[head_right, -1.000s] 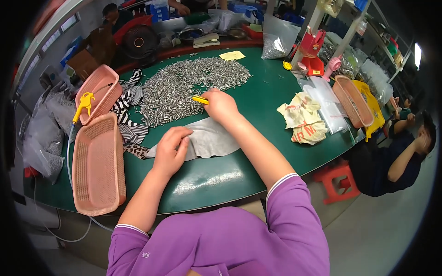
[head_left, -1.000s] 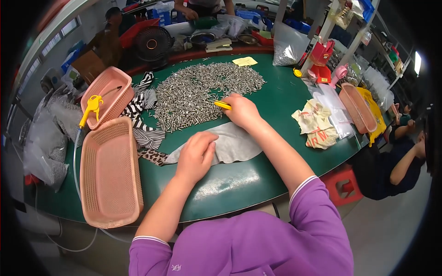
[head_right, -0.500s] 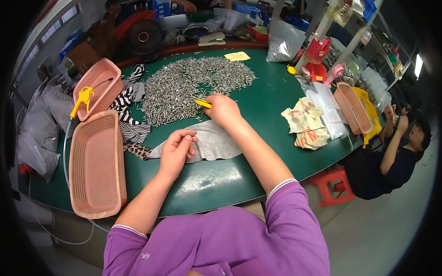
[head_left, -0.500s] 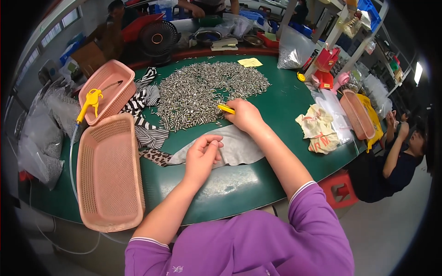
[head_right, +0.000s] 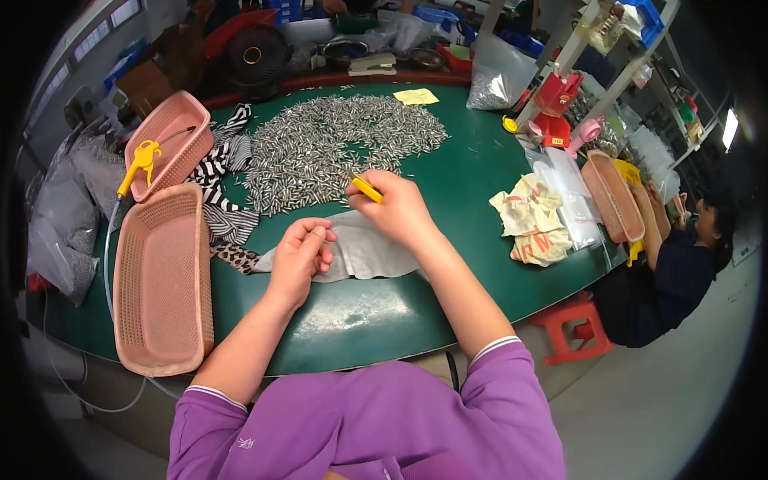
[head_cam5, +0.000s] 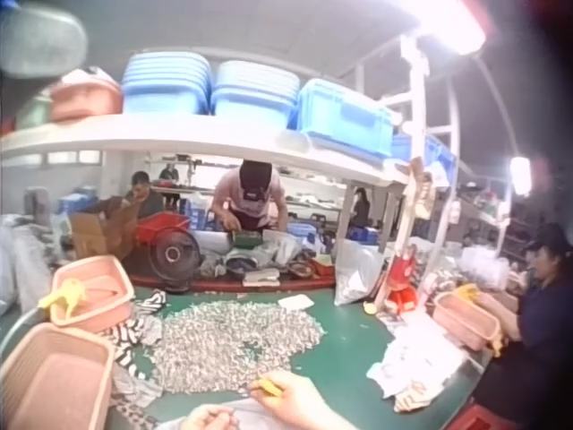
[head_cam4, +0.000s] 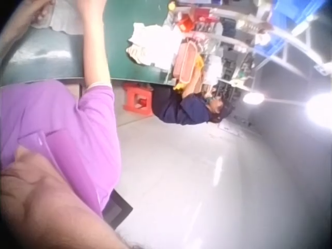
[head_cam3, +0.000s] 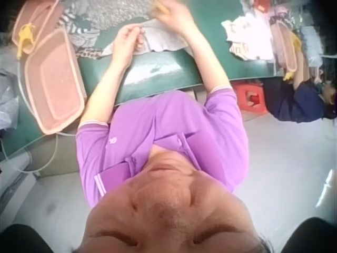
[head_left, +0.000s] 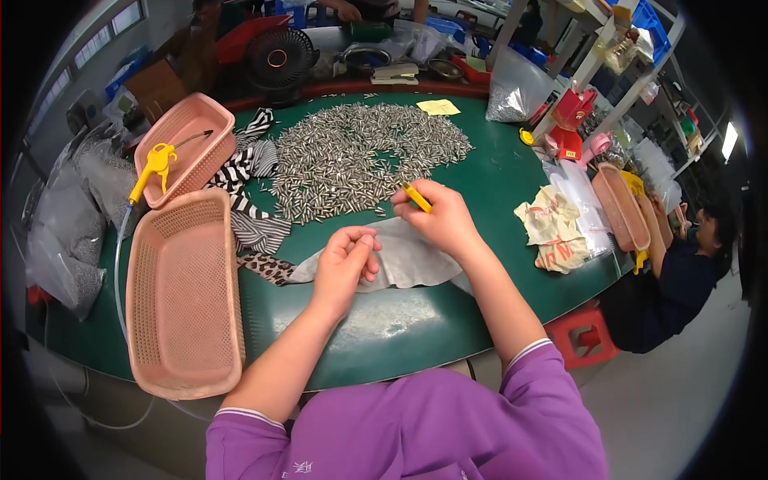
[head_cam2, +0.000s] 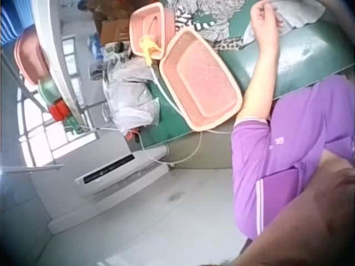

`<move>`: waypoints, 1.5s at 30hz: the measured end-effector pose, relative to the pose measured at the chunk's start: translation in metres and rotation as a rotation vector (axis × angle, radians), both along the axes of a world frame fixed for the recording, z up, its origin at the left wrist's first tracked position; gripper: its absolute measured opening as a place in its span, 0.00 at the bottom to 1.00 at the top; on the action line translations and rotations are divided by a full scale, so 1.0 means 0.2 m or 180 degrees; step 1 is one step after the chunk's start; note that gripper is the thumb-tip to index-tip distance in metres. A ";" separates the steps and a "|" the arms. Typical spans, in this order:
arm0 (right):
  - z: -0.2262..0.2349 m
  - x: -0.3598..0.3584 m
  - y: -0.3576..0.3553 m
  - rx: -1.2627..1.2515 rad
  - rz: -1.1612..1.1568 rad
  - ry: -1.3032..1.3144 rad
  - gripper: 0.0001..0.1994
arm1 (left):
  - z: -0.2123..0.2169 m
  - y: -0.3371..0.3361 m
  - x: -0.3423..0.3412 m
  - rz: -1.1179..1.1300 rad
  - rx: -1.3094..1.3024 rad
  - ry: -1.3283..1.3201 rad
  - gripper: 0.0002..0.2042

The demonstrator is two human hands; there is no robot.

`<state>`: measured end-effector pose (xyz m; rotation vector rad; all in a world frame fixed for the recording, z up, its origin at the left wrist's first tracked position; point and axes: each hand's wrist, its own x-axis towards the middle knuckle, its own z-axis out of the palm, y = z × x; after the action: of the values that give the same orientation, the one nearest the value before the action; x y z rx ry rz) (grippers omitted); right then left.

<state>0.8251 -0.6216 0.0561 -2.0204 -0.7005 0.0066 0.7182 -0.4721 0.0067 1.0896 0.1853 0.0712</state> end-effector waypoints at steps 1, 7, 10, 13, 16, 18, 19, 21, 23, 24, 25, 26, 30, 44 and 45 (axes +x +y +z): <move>0.00 -0.04 -0.01 0.0107 0.0091 0.0076 0.06 | 0.01 0.00 0.00 -0.0061 0.0004 0.0007 0.08; -0.11 -0.15 -0.06 0.0531 0.0726 -0.0214 0.10 | 0.03 -0.03 -0.01 -0.0404 0.0107 -0.0009 0.10; -0.09 -0.14 -0.06 0.0607 0.0949 -0.0337 0.13 | 0.02 0.00 0.00 -0.0477 0.0304 0.0051 0.08; -0.09 -0.16 -0.06 0.0672 0.0994 -0.0184 0.16 | 0.00 0.02 0.00 -0.0613 0.0295 0.0061 0.08; -0.10 -0.15 -0.07 0.0684 0.1048 0.0065 0.18 | 0.00 0.03 0.01 -0.0724 0.0387 0.0121 0.06; -0.05 -0.16 -0.08 0.0672 0.0804 -0.0022 0.20 | 0.00 0.04 0.01 -0.0729 0.0138 -0.0130 0.05; -0.02 -0.16 -0.08 0.0634 0.0583 -0.0113 0.22 | 0.00 0.05 0.00 -0.0728 0.0172 -0.0122 0.05; -0.01 -0.14 -0.11 0.0532 0.0362 -0.0208 0.21 | 0.01 0.04 -0.01 -0.0646 0.0053 -0.0341 0.05; -0.01 -0.12 -0.14 0.0595 0.0327 -0.0232 0.17 | 0.01 0.04 -0.01 -0.0636 0.0082 -0.0397 0.05; -0.01 -0.12 -0.13 0.0621 0.0337 -0.0227 0.17 | 0.01 0.04 -0.02 -0.0475 0.0233 -0.0561 0.05; -0.03 -0.13 -0.13 0.0834 0.0486 0.0160 0.17 | 0.00 0.04 -0.02 -0.0311 0.0385 -0.0723 0.04; -0.04 -0.15 -0.12 0.1044 0.0639 0.0549 0.16 | 0.00 0.04 -0.01 -0.0296 0.0410 -0.0713 0.04; -0.05 -0.17 -0.11 0.0519 0.0861 -0.0341 0.16 | 0.01 0.04 0.00 0.0074 0.0515 -0.1126 0.03; -0.05 -0.20 -0.08 0.0404 0.0670 -0.1057 0.15 | 0.00 0.06 0.01 0.0390 0.1465 -0.1506 0.05; -0.06 -0.19 -0.09 0.0445 0.0685 -0.1259 0.15 | 0.01 0.06 0.01 0.0382 0.1472 -0.1504 0.05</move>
<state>0.7880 -0.6391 0.0448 -1.8202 -1.1329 -0.3146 0.7205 -0.4603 0.0081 1.4868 -0.2030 0.4937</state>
